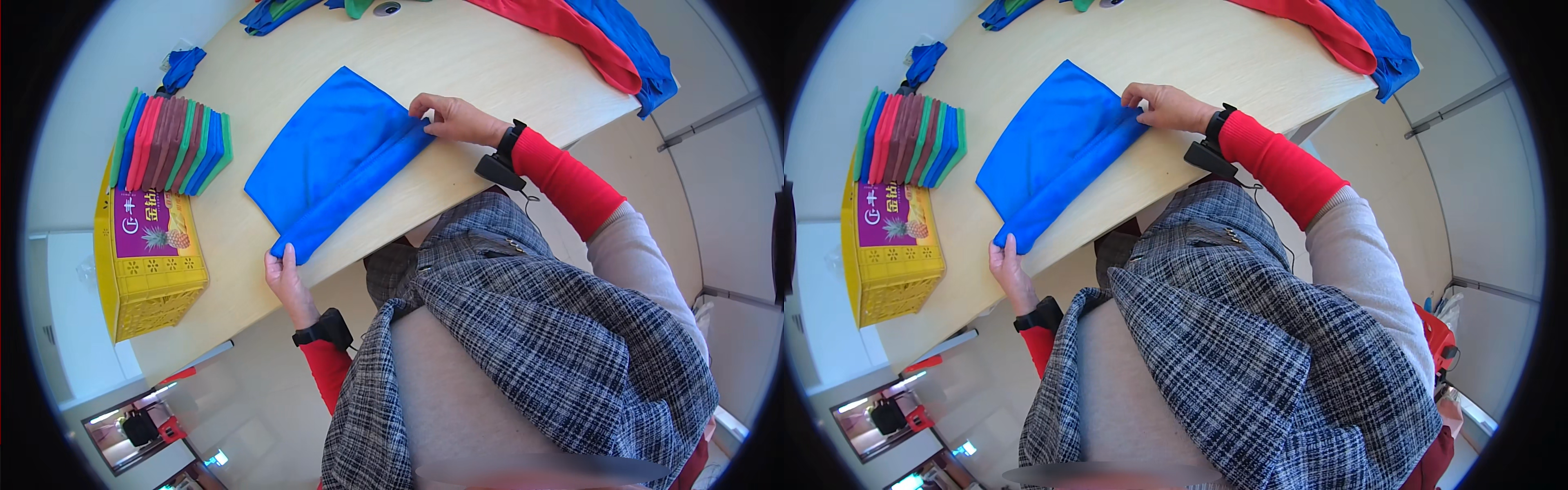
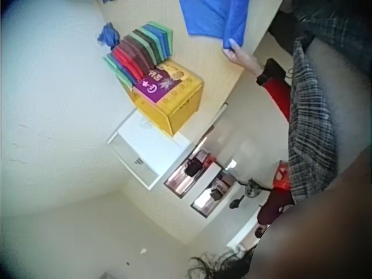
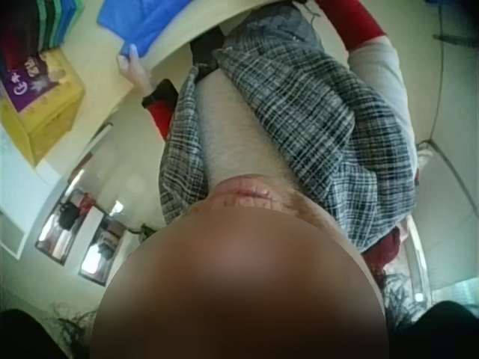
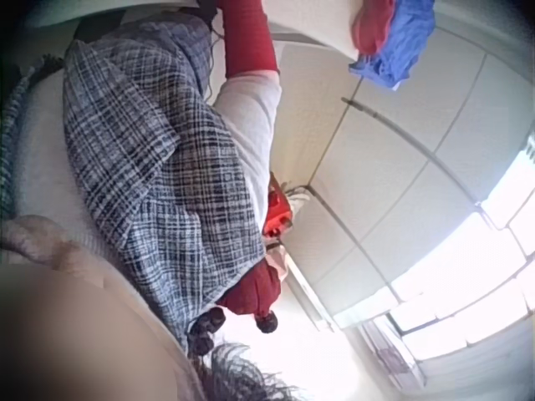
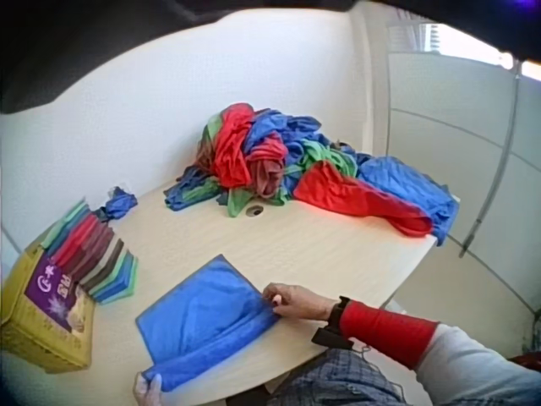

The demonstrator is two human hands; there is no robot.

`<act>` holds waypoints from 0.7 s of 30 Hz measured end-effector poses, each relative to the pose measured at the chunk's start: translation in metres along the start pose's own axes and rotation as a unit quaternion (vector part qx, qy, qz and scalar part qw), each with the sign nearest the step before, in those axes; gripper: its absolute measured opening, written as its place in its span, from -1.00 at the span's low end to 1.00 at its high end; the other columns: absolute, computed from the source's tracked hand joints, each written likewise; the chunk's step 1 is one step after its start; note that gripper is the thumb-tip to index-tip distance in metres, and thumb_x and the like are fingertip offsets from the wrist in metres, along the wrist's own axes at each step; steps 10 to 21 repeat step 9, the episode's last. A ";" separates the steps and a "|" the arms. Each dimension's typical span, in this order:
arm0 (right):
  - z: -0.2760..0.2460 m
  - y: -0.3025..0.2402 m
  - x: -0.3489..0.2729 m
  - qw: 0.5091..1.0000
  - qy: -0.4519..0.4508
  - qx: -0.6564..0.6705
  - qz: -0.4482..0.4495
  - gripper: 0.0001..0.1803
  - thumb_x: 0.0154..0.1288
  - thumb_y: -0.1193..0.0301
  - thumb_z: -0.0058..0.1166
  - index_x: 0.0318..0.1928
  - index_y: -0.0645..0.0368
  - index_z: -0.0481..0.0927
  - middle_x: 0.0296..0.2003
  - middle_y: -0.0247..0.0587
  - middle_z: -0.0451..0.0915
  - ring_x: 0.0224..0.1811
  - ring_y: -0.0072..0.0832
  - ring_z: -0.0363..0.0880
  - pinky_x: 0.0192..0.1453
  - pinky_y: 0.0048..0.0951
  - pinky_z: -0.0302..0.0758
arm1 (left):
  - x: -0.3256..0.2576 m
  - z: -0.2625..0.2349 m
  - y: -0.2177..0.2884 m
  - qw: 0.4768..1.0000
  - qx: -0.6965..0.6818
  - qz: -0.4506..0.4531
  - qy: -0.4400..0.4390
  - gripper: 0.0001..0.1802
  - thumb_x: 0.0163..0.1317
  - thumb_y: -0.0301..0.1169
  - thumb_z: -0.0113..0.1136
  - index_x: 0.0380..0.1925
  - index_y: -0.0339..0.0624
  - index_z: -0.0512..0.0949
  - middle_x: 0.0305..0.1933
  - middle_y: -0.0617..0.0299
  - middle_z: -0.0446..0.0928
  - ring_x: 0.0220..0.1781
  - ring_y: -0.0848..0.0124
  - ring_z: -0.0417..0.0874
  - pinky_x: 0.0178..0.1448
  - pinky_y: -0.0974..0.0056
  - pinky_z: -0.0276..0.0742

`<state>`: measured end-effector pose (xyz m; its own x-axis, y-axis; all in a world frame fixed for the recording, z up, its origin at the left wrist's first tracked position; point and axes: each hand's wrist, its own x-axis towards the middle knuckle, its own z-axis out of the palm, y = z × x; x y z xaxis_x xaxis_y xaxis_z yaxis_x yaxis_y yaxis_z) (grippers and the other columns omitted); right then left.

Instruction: Fold various pieces of colorful cloth on a workbench.

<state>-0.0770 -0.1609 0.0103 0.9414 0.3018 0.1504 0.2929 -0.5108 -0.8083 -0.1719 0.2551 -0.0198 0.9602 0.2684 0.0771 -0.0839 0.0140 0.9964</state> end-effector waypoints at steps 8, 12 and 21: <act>-0.008 0.002 0.007 0.990 -0.080 -0.117 0.024 -0.77 0.34 0.46 0.15 0.00 0.08 0.61 -0.04 -0.25 0.63 -0.13 -0.34 0.60 0.02 -0.37 0.56 | 0.003 -0.002 -0.006 1.000 -0.005 0.004 -0.003 -0.89 0.45 -0.42 0.21 -0.16 -0.24 0.58 -0.11 0.29 0.63 -0.06 0.56 0.57 0.17 0.38 0.45; -0.008 0.000 0.007 0.985 -0.087 -0.149 0.013 -0.78 0.34 0.44 0.16 -0.01 0.07 0.61 -0.05 -0.25 0.63 -0.07 -0.32 0.60 0.08 -0.37 0.56 | 0.004 -0.003 -0.008 1.000 -0.008 0.006 -0.006 -0.89 0.44 -0.43 0.22 -0.16 -0.24 0.58 -0.11 0.30 0.63 -0.06 0.56 0.57 0.17 0.38 0.45; -0.008 0.000 0.007 0.985 -0.087 -0.149 0.013 -0.78 0.34 0.44 0.16 -0.01 0.07 0.61 -0.05 -0.25 0.63 -0.07 -0.32 0.60 0.08 -0.37 0.56 | 0.004 -0.003 -0.008 1.000 -0.008 0.006 -0.006 -0.89 0.44 -0.43 0.22 -0.16 -0.24 0.58 -0.11 0.30 0.63 -0.06 0.56 0.57 0.17 0.38 0.45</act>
